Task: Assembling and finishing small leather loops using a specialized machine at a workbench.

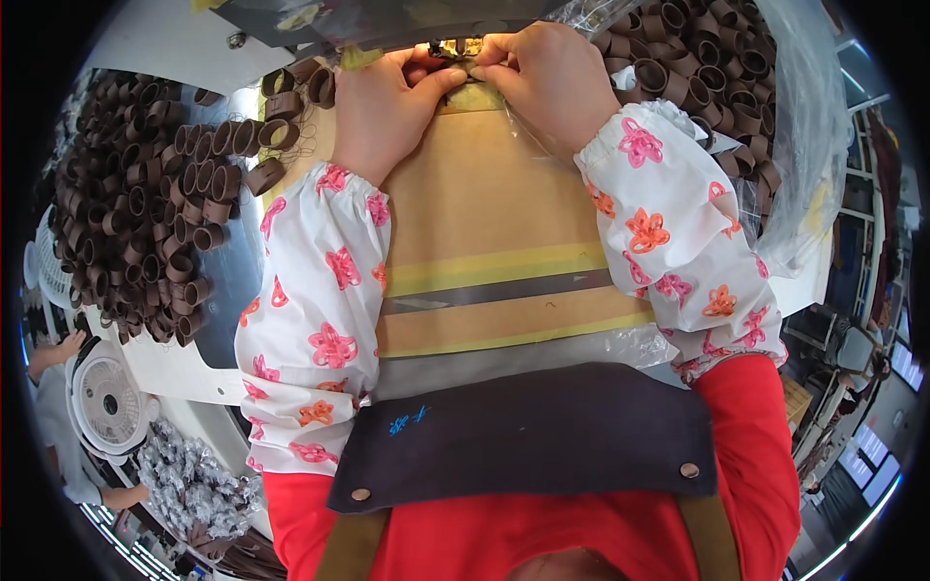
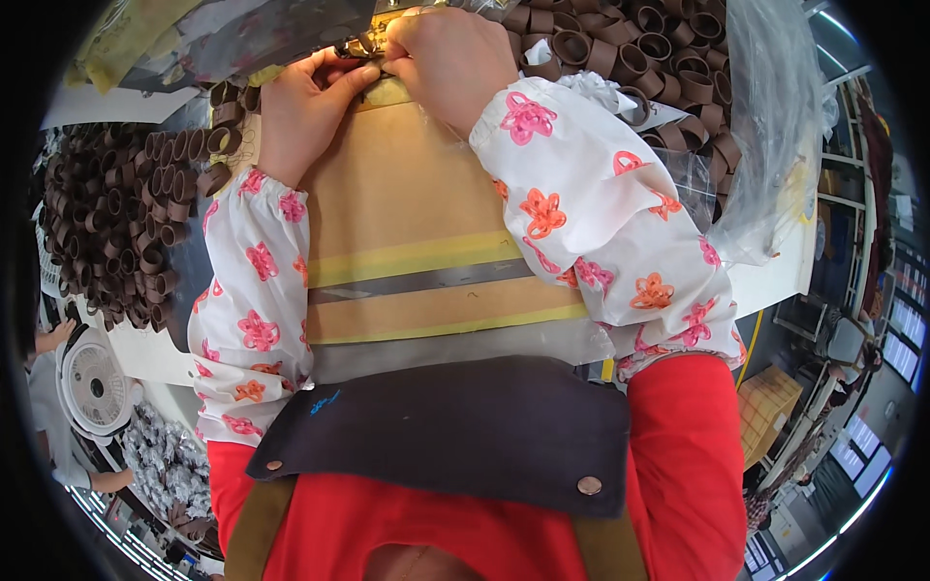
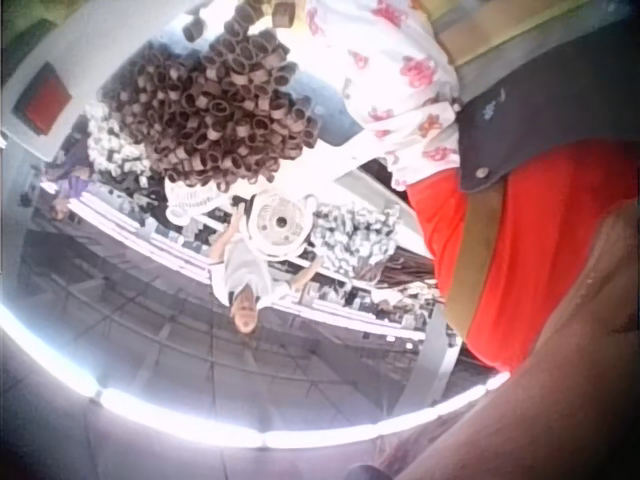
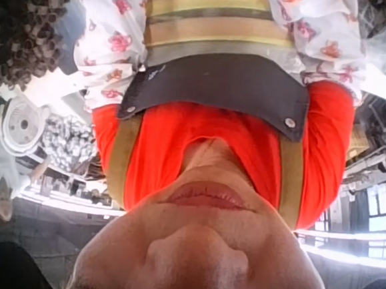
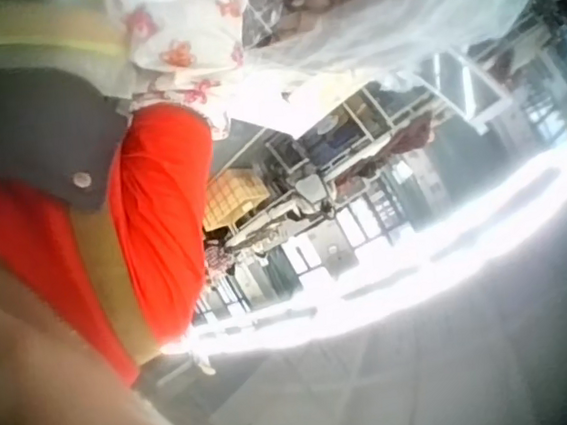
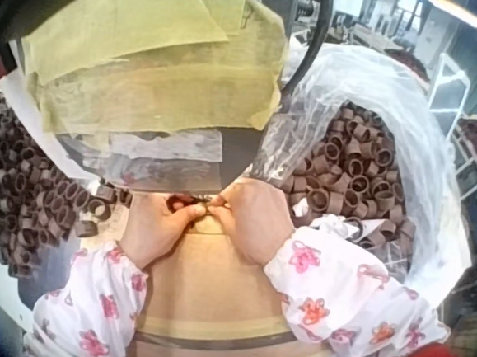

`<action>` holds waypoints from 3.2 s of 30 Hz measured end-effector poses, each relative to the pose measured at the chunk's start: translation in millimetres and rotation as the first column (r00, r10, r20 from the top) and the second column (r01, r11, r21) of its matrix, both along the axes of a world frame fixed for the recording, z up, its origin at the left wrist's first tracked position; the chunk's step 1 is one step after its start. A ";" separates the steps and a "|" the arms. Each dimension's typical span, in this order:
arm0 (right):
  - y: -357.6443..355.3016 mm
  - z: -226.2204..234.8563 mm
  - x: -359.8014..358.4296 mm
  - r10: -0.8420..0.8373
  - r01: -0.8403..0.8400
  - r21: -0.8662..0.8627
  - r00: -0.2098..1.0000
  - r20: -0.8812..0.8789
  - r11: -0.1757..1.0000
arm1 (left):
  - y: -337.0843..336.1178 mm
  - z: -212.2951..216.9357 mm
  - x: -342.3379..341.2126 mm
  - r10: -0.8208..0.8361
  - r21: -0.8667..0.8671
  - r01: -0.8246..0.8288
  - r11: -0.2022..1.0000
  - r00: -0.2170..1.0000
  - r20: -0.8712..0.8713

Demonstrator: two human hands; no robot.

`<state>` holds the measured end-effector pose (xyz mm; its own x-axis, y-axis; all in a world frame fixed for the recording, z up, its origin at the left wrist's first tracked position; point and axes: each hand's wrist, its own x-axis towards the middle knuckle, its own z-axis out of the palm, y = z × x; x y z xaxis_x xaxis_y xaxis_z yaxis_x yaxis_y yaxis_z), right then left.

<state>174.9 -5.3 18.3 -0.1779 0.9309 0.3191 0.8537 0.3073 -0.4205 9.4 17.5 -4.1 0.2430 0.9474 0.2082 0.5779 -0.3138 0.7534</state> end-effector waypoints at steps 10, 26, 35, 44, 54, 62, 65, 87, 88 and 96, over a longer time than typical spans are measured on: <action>3.2 -5.8 0.5 0.027 -0.026 0.047 1.000 -0.015 0.999 | -0.2 -0.2 -0.7 0.022 0.038 -0.022 0.999 1.000 0.005; 8.7 -7.3 6.2 0.131 -0.127 0.049 0.987 -0.091 0.991 | 3.4 2.7 -1.1 -0.042 0.121 0.054 0.991 0.994 -0.102; -40.6 12.1 -2.1 0.092 -0.099 -0.069 0.992 -0.086 0.993 | -27.2 19.3 -15.0 -0.301 -0.162 0.294 0.942 0.954 -0.016; -20.1 -0.2 -4.8 0.121 -0.284 -0.266 0.858 -0.498 0.921 | -28.6 18.8 -12.0 -0.187 0.147 0.175 0.973 0.980 0.066; -37.0 15.5 -3.5 0.317 -0.354 -0.121 0.916 -0.246 0.927 | -16.3 19.3 -24.6 -0.234 0.230 0.348 0.909 0.881 -0.410; -16.3 2.6 2.3 0.238 -0.283 -0.079 0.904 -0.355 0.956 | -19.9 16.8 -22.7 -0.187 0.068 0.203 0.977 0.963 -0.194; -13.2 -4.0 4.2 0.208 -0.222 -0.001 0.916 -0.342 0.975 | -20.0 13.1 -15.2 -0.110 0.096 0.131 0.987 0.975 -0.192; -1.7 -7.1 -2.3 0.117 -0.114 0.027 0.981 -0.156 0.993 | -1.8 -0.3 -4.2 0.003 0.114 0.012 0.993 0.992 -0.130; -1.6 -7.1 -1.9 0.103 -0.099 0.032 0.985 -0.137 0.995 | -1.6 -0.4 -4.0 0.002 0.132 0.016 0.991 0.991 -0.132; -3.2 -0.7 -3.9 0.008 -0.007 0.038 0.999 -0.034 0.999 | -1.4 -1.5 -5.5 -0.004 0.195 0.033 0.980 0.989 -0.148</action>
